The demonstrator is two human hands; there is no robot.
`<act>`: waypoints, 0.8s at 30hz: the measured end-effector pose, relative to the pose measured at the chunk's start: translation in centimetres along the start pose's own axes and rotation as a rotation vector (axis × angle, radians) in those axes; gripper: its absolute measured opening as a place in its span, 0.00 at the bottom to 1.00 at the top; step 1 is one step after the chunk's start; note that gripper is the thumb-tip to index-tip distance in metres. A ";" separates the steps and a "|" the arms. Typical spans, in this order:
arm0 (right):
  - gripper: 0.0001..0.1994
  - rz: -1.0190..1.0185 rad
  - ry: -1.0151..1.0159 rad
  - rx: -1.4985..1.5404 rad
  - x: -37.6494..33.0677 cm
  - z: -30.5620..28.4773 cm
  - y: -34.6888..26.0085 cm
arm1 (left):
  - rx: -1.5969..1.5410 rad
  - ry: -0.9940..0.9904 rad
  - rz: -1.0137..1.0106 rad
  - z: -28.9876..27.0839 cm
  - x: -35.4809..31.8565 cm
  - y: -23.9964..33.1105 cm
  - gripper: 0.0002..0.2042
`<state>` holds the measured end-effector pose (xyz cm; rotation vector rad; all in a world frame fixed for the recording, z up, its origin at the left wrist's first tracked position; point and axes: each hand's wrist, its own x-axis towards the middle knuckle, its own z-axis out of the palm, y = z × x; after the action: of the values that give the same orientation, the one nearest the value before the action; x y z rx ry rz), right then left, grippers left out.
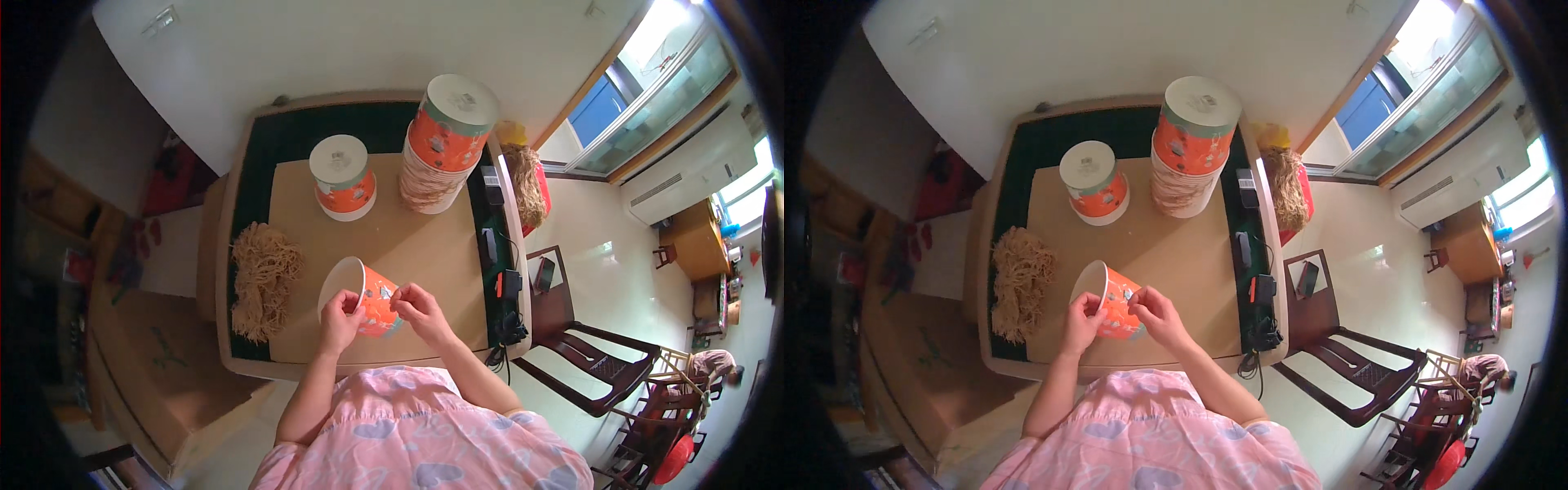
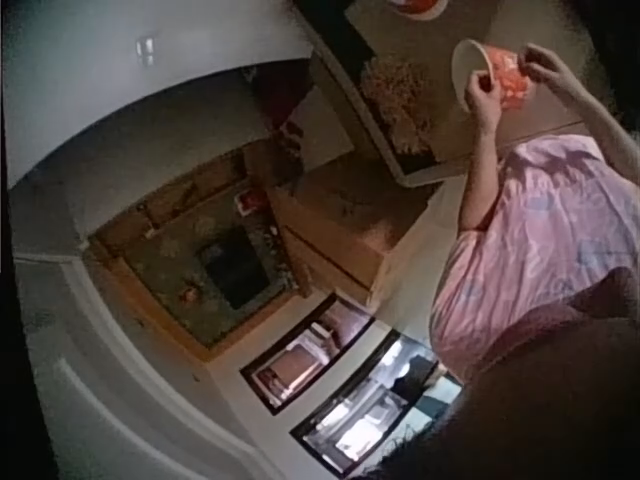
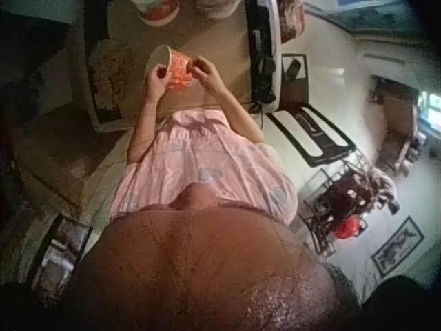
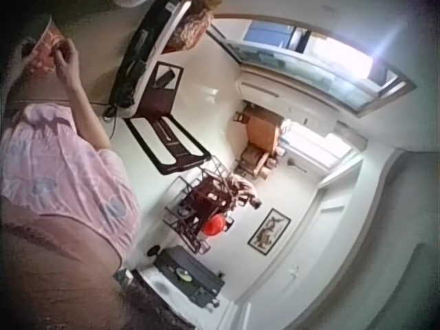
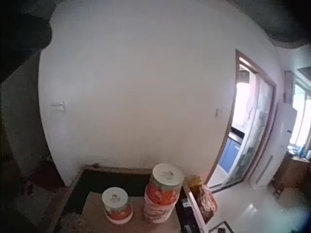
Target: Placing straw-like packing material into paper containers.
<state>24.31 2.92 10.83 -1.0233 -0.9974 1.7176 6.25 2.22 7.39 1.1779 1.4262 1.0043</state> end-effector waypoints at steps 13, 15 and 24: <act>0.07 -0.111 -0.081 -0.255 0.7 0.3 1.4 | 0.040 -0.114 0.118 1.1 -0.7 0.7 0.11; 0.07 -0.054 -0.046 -0.399 0.4 0.1 0.1 | 0.066 -0.101 0.097 0.9 -0.7 1.6 0.09; 0.05 -0.105 -0.045 -0.479 0.4 -0.2 1.2 | 0.130 -0.083 0.152 0.7 -0.5 1.8 0.14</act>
<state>24.04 2.99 9.53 -1.2068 -1.5103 1.4505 7.30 2.08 9.12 1.4251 1.3686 0.9653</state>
